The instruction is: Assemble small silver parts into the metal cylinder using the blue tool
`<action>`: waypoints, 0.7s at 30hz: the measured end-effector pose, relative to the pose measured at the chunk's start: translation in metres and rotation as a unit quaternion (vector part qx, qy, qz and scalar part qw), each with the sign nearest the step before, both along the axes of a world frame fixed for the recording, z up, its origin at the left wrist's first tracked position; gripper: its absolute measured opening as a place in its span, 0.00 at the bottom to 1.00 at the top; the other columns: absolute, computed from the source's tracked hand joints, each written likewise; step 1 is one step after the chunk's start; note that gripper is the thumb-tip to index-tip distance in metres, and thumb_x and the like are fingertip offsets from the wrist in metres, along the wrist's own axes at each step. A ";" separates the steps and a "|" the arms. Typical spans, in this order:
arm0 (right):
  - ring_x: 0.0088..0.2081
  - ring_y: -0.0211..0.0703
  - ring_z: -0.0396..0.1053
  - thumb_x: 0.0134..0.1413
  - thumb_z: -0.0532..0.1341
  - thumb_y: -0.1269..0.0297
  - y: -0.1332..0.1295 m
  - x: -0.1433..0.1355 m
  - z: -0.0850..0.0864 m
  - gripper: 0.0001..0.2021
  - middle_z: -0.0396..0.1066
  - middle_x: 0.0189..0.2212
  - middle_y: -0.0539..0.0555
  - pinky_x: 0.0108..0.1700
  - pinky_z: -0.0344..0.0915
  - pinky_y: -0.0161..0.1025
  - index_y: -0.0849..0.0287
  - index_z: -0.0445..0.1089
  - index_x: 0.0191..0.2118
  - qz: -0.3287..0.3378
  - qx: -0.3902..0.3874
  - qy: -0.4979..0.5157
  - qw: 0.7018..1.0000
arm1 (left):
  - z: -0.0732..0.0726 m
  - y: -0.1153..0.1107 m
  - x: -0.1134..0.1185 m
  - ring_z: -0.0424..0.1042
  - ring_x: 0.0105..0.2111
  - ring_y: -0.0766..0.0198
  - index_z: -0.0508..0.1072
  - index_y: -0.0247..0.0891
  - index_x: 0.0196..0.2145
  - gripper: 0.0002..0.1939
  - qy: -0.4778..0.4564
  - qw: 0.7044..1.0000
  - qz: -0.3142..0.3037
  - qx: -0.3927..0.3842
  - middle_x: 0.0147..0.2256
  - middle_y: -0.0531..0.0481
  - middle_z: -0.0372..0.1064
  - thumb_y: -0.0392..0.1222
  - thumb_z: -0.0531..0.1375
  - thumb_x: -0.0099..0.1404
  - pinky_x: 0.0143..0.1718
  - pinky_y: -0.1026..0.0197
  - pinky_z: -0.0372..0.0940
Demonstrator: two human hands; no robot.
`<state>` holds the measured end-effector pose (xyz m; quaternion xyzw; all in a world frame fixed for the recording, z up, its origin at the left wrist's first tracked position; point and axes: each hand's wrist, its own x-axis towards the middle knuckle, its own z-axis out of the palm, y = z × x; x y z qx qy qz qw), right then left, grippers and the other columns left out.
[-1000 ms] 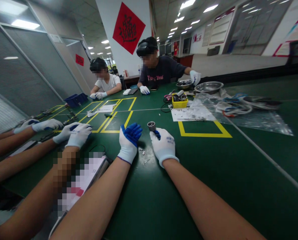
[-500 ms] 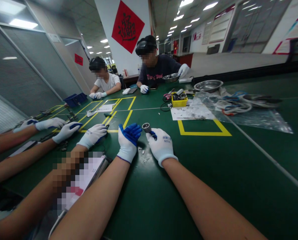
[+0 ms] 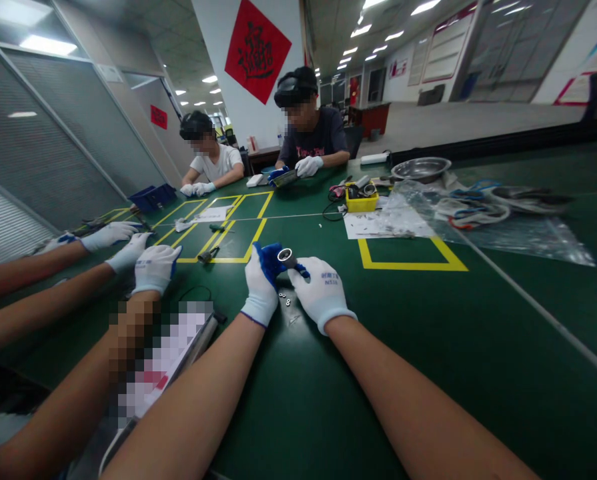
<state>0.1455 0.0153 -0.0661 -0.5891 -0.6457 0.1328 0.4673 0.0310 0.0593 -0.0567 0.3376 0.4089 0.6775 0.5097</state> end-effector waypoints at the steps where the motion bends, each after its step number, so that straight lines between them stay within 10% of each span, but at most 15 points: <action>1: 0.43 0.53 0.75 0.60 0.59 0.59 0.000 0.000 0.000 0.11 0.79 0.39 0.57 0.49 0.69 0.48 0.55 0.78 0.39 0.006 0.000 -0.001 1.000 | 0.000 -0.003 0.002 0.79 0.36 0.56 0.79 0.34 0.33 0.22 0.046 0.998 0.003 0.044 0.35 0.41 0.79 0.59 0.63 0.65 0.42 0.56 0.72; 8: 0.37 0.51 0.73 0.53 0.57 0.67 -0.001 0.000 0.000 0.05 0.77 0.32 0.57 0.44 0.69 0.45 0.55 0.71 0.30 -0.007 0.002 0.002 1.000 | 0.004 -0.025 0.009 0.78 0.41 0.52 0.80 0.40 0.37 0.10 0.292 0.940 0.034 0.173 0.38 0.43 0.79 0.40 0.71 0.57 0.51 0.50 0.70; 21: 0.34 0.51 0.72 0.58 0.54 0.62 0.003 0.000 -0.001 0.10 0.76 0.31 0.58 0.42 0.68 0.45 0.55 0.70 0.29 -0.014 0.002 0.030 0.999 | 0.001 -0.026 0.013 0.76 0.44 0.50 0.80 0.42 0.42 0.12 0.308 0.936 0.056 0.160 0.42 0.43 0.78 0.38 0.70 0.58 0.54 0.47 0.68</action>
